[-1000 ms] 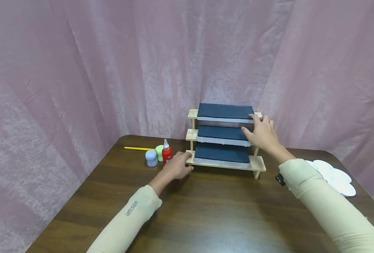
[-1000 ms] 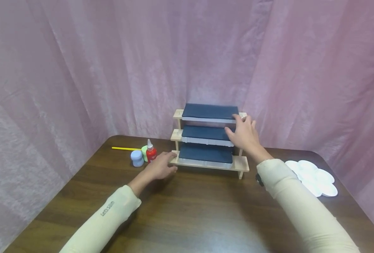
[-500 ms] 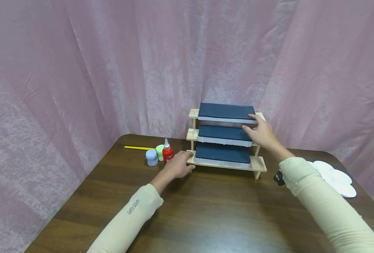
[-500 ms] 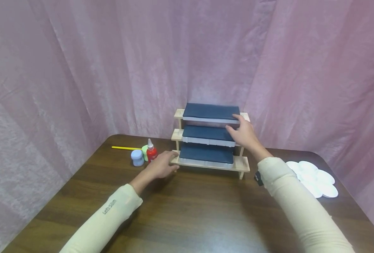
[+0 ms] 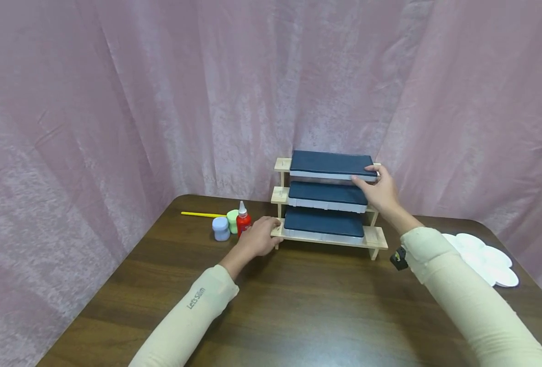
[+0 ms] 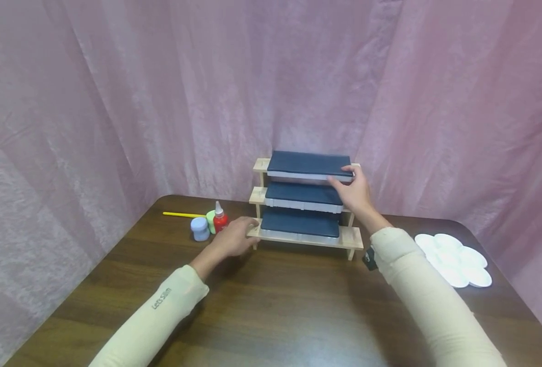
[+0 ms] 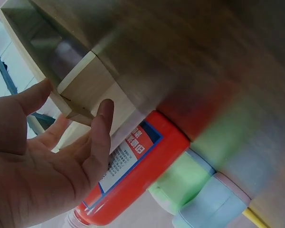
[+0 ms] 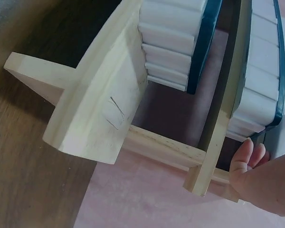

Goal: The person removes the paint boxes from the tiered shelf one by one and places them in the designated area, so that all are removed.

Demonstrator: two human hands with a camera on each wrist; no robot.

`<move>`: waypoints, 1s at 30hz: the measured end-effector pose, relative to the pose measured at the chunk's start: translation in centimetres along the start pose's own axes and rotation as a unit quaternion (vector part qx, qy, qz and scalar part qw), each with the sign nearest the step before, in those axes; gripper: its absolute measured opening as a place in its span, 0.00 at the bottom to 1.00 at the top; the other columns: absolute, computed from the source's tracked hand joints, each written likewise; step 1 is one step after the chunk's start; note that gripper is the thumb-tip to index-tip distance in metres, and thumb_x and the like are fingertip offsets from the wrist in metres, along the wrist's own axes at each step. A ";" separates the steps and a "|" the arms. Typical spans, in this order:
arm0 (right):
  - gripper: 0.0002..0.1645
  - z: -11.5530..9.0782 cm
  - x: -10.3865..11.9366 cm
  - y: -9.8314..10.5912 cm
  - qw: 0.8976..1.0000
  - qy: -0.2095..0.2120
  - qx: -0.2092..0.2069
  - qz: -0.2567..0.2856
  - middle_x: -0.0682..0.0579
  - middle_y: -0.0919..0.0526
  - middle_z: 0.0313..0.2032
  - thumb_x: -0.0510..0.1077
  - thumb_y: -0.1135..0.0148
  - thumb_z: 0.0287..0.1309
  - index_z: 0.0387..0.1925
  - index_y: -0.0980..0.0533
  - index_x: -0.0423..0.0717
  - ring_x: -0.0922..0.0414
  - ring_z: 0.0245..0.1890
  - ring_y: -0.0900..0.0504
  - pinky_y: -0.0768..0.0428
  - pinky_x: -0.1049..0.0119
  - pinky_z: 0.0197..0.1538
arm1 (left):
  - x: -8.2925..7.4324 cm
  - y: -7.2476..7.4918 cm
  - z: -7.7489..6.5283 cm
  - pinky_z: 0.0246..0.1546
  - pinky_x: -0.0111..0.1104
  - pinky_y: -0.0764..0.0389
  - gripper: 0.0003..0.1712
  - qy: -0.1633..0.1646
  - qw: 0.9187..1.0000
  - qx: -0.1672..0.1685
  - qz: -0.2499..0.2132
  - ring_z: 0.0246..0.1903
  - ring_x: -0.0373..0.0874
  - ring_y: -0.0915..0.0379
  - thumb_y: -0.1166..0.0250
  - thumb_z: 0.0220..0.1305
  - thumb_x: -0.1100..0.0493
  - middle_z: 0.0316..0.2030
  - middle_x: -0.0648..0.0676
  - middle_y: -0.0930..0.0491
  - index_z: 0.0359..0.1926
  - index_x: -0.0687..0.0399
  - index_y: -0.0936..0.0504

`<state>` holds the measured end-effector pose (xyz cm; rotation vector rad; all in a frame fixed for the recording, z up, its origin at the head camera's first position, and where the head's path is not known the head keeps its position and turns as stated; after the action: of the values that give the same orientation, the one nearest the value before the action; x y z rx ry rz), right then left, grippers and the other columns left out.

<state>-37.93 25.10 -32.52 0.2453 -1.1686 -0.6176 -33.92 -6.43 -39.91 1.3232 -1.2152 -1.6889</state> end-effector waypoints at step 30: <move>0.35 -0.5 -1.1 0.5 0.990 0.020 -0.066 0.125 0.42 0.25 0.57 0.48 0.25 0.53 0.62 0.25 0.43 0.68 0.20 0.29 0.25 0.78 0.25 | -0.1 -0.4 0.8 0.63 0.51 0.30 0.29 -0.018 1.000 0.005 -0.004 0.67 0.55 0.36 0.31 0.64 0.51 0.70 0.58 0.34 0.64 0.53 0.25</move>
<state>-37.59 26.10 -33.32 -0.0030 -1.0948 -0.4653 -34.64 -5.96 -40.20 1.3087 -1.2421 -1.7215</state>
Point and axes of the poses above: each hand's wrist, its own z-axis towards the middle knuckle, its own y-axis out of the back of the hand, x = y × z, the point moved 2 cm from there along z, towards the middle knuckle
